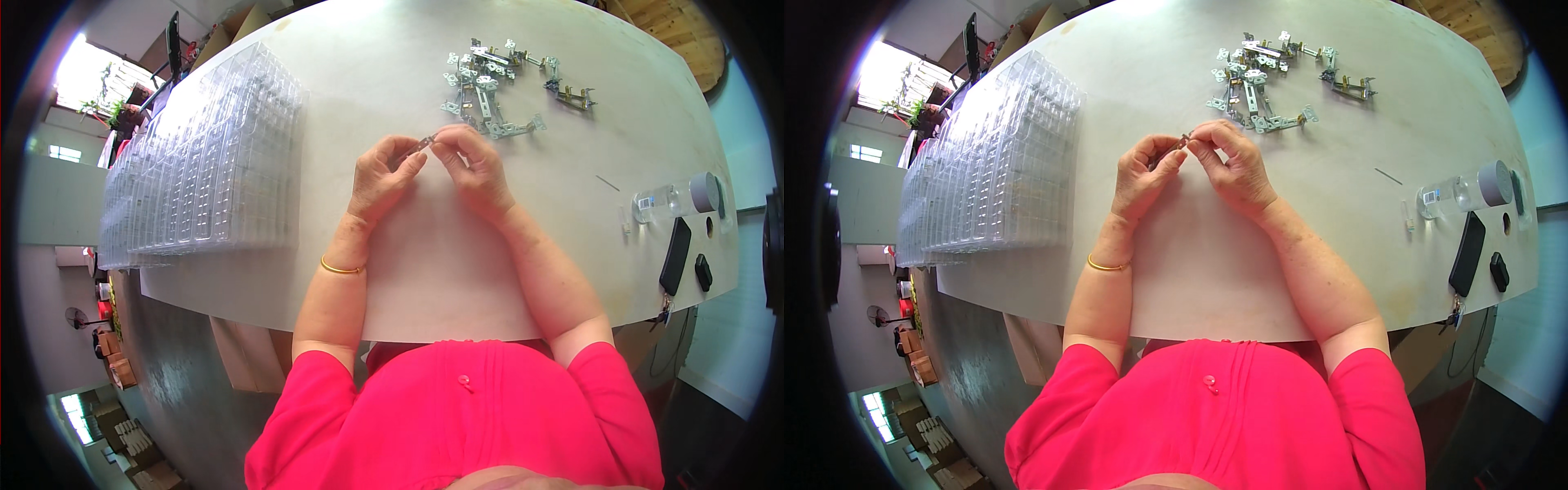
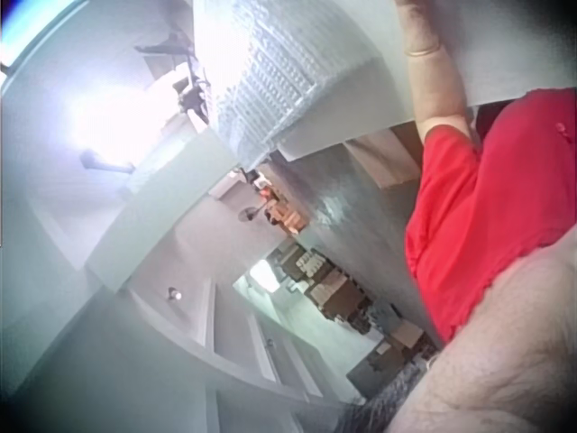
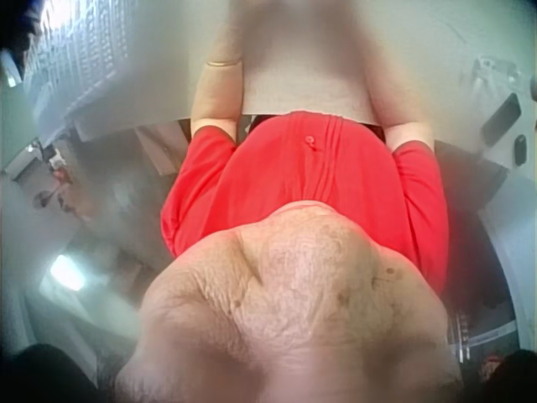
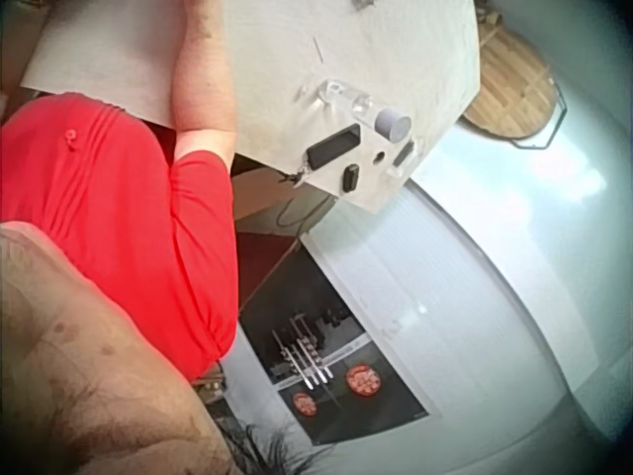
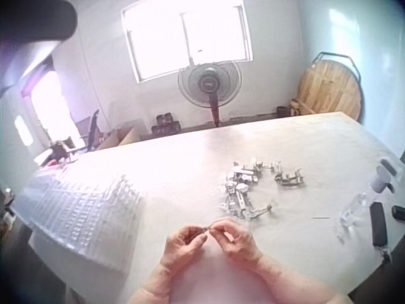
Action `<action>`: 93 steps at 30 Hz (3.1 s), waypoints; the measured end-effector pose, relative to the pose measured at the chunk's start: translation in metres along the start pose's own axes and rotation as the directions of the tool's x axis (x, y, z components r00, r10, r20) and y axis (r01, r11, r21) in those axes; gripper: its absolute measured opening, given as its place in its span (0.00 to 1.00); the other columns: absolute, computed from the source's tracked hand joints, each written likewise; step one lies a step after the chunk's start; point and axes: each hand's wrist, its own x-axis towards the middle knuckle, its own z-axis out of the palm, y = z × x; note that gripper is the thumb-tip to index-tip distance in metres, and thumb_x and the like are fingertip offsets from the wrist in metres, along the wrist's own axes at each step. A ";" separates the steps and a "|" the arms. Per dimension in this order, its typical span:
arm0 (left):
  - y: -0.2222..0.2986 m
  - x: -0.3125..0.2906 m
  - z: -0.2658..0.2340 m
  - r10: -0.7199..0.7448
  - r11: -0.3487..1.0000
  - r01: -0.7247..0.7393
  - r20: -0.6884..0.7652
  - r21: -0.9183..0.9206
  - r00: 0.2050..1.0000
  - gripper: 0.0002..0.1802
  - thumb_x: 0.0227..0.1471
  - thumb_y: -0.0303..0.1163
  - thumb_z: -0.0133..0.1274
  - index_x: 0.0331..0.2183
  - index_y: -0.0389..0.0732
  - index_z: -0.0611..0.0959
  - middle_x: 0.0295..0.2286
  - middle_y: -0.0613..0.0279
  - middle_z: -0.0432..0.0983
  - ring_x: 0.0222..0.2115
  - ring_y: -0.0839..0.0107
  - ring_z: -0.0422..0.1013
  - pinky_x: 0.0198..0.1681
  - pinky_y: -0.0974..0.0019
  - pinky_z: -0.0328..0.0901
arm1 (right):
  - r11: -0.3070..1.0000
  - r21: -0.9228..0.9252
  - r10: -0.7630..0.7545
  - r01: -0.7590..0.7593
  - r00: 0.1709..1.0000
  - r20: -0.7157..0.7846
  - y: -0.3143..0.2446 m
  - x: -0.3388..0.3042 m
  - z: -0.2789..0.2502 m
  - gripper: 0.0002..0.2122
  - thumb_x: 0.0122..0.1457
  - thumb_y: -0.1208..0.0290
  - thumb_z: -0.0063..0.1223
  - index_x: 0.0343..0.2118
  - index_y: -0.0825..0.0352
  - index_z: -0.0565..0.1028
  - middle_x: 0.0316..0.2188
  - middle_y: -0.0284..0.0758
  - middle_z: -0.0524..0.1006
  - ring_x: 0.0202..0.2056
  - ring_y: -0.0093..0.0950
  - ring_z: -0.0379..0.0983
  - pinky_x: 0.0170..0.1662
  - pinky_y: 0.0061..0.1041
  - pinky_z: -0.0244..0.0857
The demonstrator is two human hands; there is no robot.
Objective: The person assembles metal brackets by hand by picking up a bracket and a pin, fitting the pin into the bracket, and placing the finished unit into a plastic tray.
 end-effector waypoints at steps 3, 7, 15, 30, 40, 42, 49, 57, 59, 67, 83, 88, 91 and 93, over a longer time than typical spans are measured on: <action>0.002 0.000 -0.002 0.036 0.990 -0.033 0.017 -0.138 0.999 0.18 0.59 0.30 0.52 0.49 0.32 0.76 0.39 0.58 0.79 0.37 0.76 0.74 0.42 0.71 0.69 | 0.962 0.195 0.197 -0.192 0.980 -0.008 0.002 -0.001 -0.001 0.02 0.62 0.75 0.56 0.35 0.67 0.76 0.35 0.29 0.78 0.37 0.18 0.72 0.39 0.19 0.67; 0.004 0.005 -0.009 0.013 0.886 -0.006 0.012 -0.463 1.000 0.30 0.55 0.37 0.43 0.57 0.34 0.68 0.52 0.47 0.72 0.46 0.63 0.74 0.52 0.62 0.64 | 0.714 0.589 0.492 -0.379 0.870 -0.036 0.001 0.002 0.000 0.05 0.65 0.72 0.53 0.37 0.67 0.75 0.36 0.30 0.77 0.38 0.18 0.73 0.44 0.20 0.71; 0.003 0.006 -0.007 0.128 0.852 -0.056 0.105 -0.521 0.986 0.32 0.54 0.32 0.50 0.60 0.34 0.67 0.57 0.46 0.66 0.57 0.59 0.66 0.58 0.57 0.62 | 0.436 0.813 0.625 -0.386 0.780 0.035 0.005 -0.001 0.005 0.05 0.66 0.70 0.51 0.37 0.66 0.74 0.36 0.31 0.76 0.37 0.21 0.75 0.48 0.24 0.74; -0.006 0.008 -0.003 0.064 0.870 -0.051 0.009 -0.490 0.998 0.19 0.66 0.38 0.45 0.50 0.35 0.76 0.47 0.53 0.77 0.51 0.64 0.71 0.54 0.61 0.66 | 0.289 0.841 0.659 -0.457 0.732 0.172 0.001 -0.007 0.014 0.06 0.66 0.71 0.51 0.39 0.69 0.73 0.37 0.32 0.76 0.39 0.24 0.75 0.51 0.26 0.73; -0.004 0.006 -0.006 -0.077 0.884 0.055 -0.030 -0.463 0.997 0.16 0.67 0.39 0.44 0.36 0.38 0.78 0.22 0.69 0.67 0.25 0.76 0.66 0.37 0.69 0.67 | 0.736 0.401 0.577 -0.545 0.815 0.048 -0.020 -0.006 0.016 0.07 0.65 0.67 0.54 0.38 0.65 0.76 0.23 0.26 0.74 0.24 0.13 0.68 0.27 0.15 0.65; -0.003 0.005 -0.007 -0.096 0.878 0.100 0.033 -0.468 0.995 0.15 0.66 0.39 0.45 0.35 0.38 0.79 0.19 0.73 0.62 0.21 0.80 0.59 0.30 0.73 0.62 | 0.785 0.340 0.546 -0.519 0.838 0.017 -0.021 -0.006 0.017 0.06 0.64 0.67 0.55 0.37 0.64 0.77 0.20 0.24 0.73 0.22 0.12 0.66 0.25 0.15 0.60; -0.002 0.004 -0.006 -0.052 0.955 0.059 0.033 -0.292 0.998 0.16 0.66 0.38 0.45 0.33 0.38 0.80 0.18 0.75 0.64 0.20 0.84 0.56 0.25 0.76 0.55 | 0.831 0.292 0.503 -0.474 0.864 -0.029 -0.026 -0.004 0.016 0.06 0.64 0.67 0.57 0.36 0.64 0.78 0.19 0.22 0.70 0.23 0.12 0.63 0.25 0.15 0.58; -0.001 0.003 -0.008 -0.073 0.979 0.077 0.027 -0.189 0.997 0.16 0.66 0.38 0.46 0.31 0.38 0.81 0.18 0.76 0.63 0.19 0.84 0.55 0.24 0.76 0.54 | 0.868 0.218 0.470 -0.446 0.880 -0.070 -0.016 -0.007 0.016 0.06 0.63 0.69 0.57 0.35 0.65 0.78 0.19 0.21 0.70 0.23 0.12 0.60 0.25 0.16 0.56; -0.001 0.003 -0.008 -0.059 0.985 0.061 0.019 -0.164 0.998 0.16 0.66 0.39 0.47 0.31 0.38 0.81 0.17 0.76 0.63 0.19 0.85 0.55 0.23 0.77 0.54 | 0.900 0.176 0.417 -0.398 0.905 -0.087 -0.012 -0.008 0.016 0.05 0.63 0.69 0.57 0.35 0.65 0.78 0.18 0.21 0.69 0.22 0.12 0.59 0.24 0.17 0.56; -0.003 0.003 -0.009 0.001 0.997 -0.002 -0.020 -0.075 1.000 0.16 0.65 0.39 0.48 0.31 0.38 0.81 0.17 0.76 0.62 0.18 0.85 0.55 0.22 0.77 0.52 | 0.906 0.125 0.412 -0.404 0.910 -0.046 -0.016 -0.008 0.013 0.05 0.64 0.70 0.56 0.36 0.65 0.77 0.22 0.21 0.70 0.26 0.12 0.63 0.29 0.15 0.59; -0.001 0.004 -0.009 -0.051 0.986 0.053 0.015 -0.161 0.999 0.16 0.65 0.39 0.47 0.31 0.38 0.81 0.17 0.76 0.62 0.18 0.85 0.54 0.22 0.77 0.52 | 0.952 0.088 0.302 -0.295 0.950 -0.081 -0.014 -0.009 0.015 0.05 0.62 0.71 0.58 0.35 0.66 0.77 0.19 0.24 0.70 0.22 0.13 0.60 0.25 0.18 0.58; -0.001 0.004 -0.011 -0.102 0.960 0.117 0.072 -0.256 0.992 0.17 0.66 0.38 0.46 0.32 0.38 0.82 0.17 0.75 0.63 0.18 0.84 0.54 0.22 0.77 0.52 | 0.948 0.086 0.313 -0.306 0.946 -0.083 -0.016 -0.008 0.016 0.05 0.62 0.70 0.57 0.35 0.67 0.77 0.18 0.25 0.70 0.22 0.13 0.61 0.25 0.19 0.58; 0.002 0.004 -0.010 -0.094 0.956 0.113 0.084 -0.271 0.992 0.17 0.66 0.38 0.45 0.32 0.37 0.82 0.17 0.75 0.64 0.18 0.84 0.55 0.22 0.76 0.52 | 0.944 0.075 0.327 -0.321 0.941 -0.088 -0.018 -0.007 0.014 0.06 0.62 0.70 0.57 0.35 0.67 0.77 0.18 0.25 0.70 0.21 0.13 0.61 0.24 0.19 0.58; 0.003 0.004 -0.010 -0.112 0.957 0.129 0.081 -0.259 0.990 0.17 0.66 0.37 0.45 0.32 0.37 0.82 0.17 0.75 0.64 0.18 0.84 0.55 0.22 0.76 0.52 | 0.944 0.063 0.328 -0.323 0.940 -0.092 -0.019 -0.007 0.014 0.06 0.62 0.69 0.57 0.34 0.67 0.77 0.18 0.25 0.70 0.21 0.14 0.61 0.24 0.19 0.58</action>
